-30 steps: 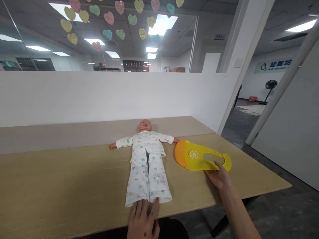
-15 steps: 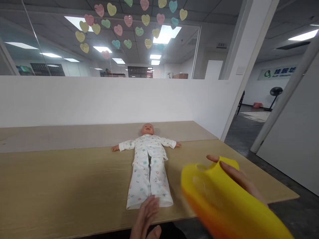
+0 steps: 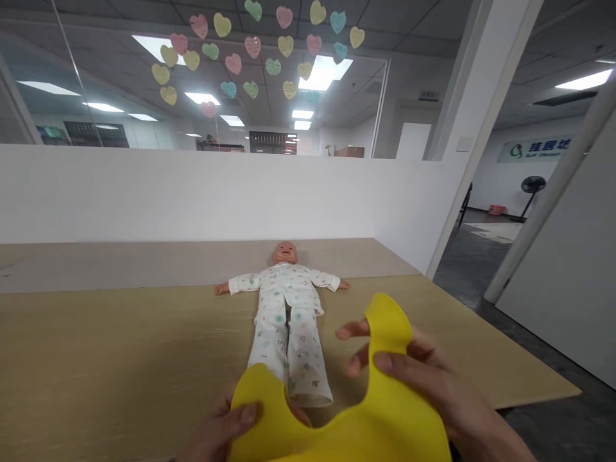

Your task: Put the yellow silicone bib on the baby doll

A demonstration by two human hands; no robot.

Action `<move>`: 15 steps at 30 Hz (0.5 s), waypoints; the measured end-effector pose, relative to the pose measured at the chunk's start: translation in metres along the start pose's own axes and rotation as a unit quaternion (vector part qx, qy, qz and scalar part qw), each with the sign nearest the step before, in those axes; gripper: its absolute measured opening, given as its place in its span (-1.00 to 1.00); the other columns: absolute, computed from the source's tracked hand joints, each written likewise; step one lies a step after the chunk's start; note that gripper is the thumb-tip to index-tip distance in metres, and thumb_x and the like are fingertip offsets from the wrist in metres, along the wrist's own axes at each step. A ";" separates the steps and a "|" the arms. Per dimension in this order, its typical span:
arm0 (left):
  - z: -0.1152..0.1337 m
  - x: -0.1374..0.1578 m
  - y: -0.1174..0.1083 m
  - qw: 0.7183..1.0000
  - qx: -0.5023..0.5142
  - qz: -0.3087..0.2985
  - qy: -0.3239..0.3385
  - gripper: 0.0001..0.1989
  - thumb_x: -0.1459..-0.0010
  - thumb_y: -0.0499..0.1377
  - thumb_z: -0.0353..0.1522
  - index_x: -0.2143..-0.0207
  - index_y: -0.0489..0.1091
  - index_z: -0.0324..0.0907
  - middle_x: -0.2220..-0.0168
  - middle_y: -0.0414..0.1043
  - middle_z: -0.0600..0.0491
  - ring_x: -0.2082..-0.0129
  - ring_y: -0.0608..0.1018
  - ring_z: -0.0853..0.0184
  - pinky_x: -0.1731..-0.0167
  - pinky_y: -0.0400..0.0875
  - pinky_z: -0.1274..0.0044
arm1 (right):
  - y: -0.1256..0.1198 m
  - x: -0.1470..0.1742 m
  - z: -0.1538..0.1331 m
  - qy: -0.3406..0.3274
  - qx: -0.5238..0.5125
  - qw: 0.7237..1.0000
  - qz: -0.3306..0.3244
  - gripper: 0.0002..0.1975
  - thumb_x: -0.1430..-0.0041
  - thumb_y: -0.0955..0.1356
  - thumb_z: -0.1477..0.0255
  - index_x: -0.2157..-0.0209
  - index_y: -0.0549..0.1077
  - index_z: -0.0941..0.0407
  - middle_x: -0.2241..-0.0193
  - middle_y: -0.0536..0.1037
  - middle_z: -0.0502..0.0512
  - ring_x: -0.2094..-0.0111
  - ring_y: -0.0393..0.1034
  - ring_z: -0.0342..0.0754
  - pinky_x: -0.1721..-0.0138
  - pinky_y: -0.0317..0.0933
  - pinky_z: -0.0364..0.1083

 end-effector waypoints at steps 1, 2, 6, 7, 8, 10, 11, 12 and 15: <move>0.011 -0.007 0.000 1.000 -0.009 0.020 0.011 -0.54 0.23 0.39 -0.15 0.28 0.56 -0.26 0.38 0.57 -0.13 0.28 0.59 0.04 0.30 0.48 0.39 | -0.001 -0.009 -0.004 -0.008 0.003 1.000 0.003 -0.64 0.07 0.45 0.30 0.15 0.54 -0.01 0.31 0.60 0.15 0.37 0.48 0.01 0.39 0.31 -0.09; 0.023 -0.014 0.001 0.999 -0.018 0.039 0.021 -0.57 0.24 0.40 -0.17 0.34 0.56 -0.29 0.40 0.57 -0.13 0.32 0.60 0.07 0.35 0.48 0.43 | -0.002 -0.018 -0.009 -0.027 0.005 1.000 0.009 -0.62 0.06 0.44 0.31 0.13 0.53 -0.01 0.21 0.58 0.15 0.29 0.49 0.04 0.36 0.33 -0.08; 0.075 -0.054 -0.003 0.995 -0.041 0.071 0.057 -0.60 0.28 0.41 -0.24 0.37 0.53 -0.31 0.43 0.57 -0.10 0.42 0.60 0.11 0.45 0.46 0.48 | -0.004 -0.061 -0.036 -0.137 0.001 0.990 0.026 -0.59 0.10 0.43 0.42 0.12 0.50 0.03 -0.13 0.36 0.11 -0.05 0.35 0.15 0.14 0.35 -0.02; 0.088 -0.065 -0.005 0.993 -0.053 0.072 0.072 -0.59 0.26 0.40 -0.27 0.32 0.52 -0.30 0.41 0.57 -0.09 0.41 0.60 0.11 0.44 0.46 0.47 | -0.004 -0.073 -0.041 -0.152 0.001 0.988 0.025 -0.58 0.11 0.43 0.43 0.12 0.50 0.05 -0.15 0.34 0.12 -0.07 0.33 0.17 0.10 0.33 0.01; 0.100 -0.076 -0.007 0.991 -0.067 0.073 0.089 -0.58 0.25 0.39 -0.30 0.28 0.51 -0.30 0.39 0.58 -0.09 0.41 0.60 0.11 0.44 0.46 0.47 | -0.004 -0.086 -0.046 -0.160 0.003 0.987 0.024 -0.58 0.13 0.43 0.43 0.12 0.50 0.08 -0.14 0.34 0.14 -0.07 0.32 0.18 0.08 0.32 0.04; 0.123 -0.098 -0.011 0.986 -0.091 0.068 0.119 -0.54 0.21 0.37 -0.33 0.19 0.49 -0.31 0.35 0.58 -0.09 0.39 0.60 0.12 0.43 0.46 0.48 | -0.005 -0.114 -0.053 -0.163 0.002 0.986 0.031 -0.60 0.13 0.42 0.42 0.16 0.49 0.13 -0.13 0.35 0.16 -0.05 0.34 0.19 0.09 0.32 0.04; 0.132 -0.109 -0.013 0.985 -0.099 0.062 0.127 -0.53 0.20 0.36 -0.34 0.17 0.48 -0.31 0.35 0.58 -0.09 0.39 0.60 0.13 0.42 0.46 0.48 | -0.006 -0.129 -0.055 -0.163 -0.001 0.986 0.040 -0.62 0.13 0.41 0.42 0.18 0.49 0.14 -0.12 0.35 0.16 -0.03 0.35 0.18 0.12 0.33 0.02; 0.139 -0.121 -0.015 0.984 -0.106 0.056 0.131 -0.52 0.19 0.35 -0.35 0.15 0.47 -0.32 0.34 0.58 -0.09 0.39 0.60 0.15 0.41 0.46 0.49 | -0.008 -0.143 -0.056 -0.164 -0.004 0.985 0.051 -0.64 0.13 0.41 0.42 0.19 0.49 0.14 -0.11 0.37 0.15 -0.01 0.37 0.16 0.15 0.34 0.00; 0.154 -0.155 -0.024 0.982 -0.114 0.042 0.142 -0.51 0.15 0.32 -0.39 0.09 0.44 -0.32 0.29 0.58 -0.09 0.36 0.60 0.19 0.36 0.46 0.51 | -0.016 -0.190 -0.055 -0.169 -0.008 0.983 0.077 -0.66 0.14 0.41 0.40 0.23 0.48 0.15 -0.01 0.45 0.14 0.06 0.41 0.09 0.24 0.33 -0.09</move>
Point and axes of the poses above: each hand's wrist, its own x-axis away from the middle knuckle, its own y-axis out of the palm, z = x × y, the point moved 4 cm from there along -x, towards the middle knuckle
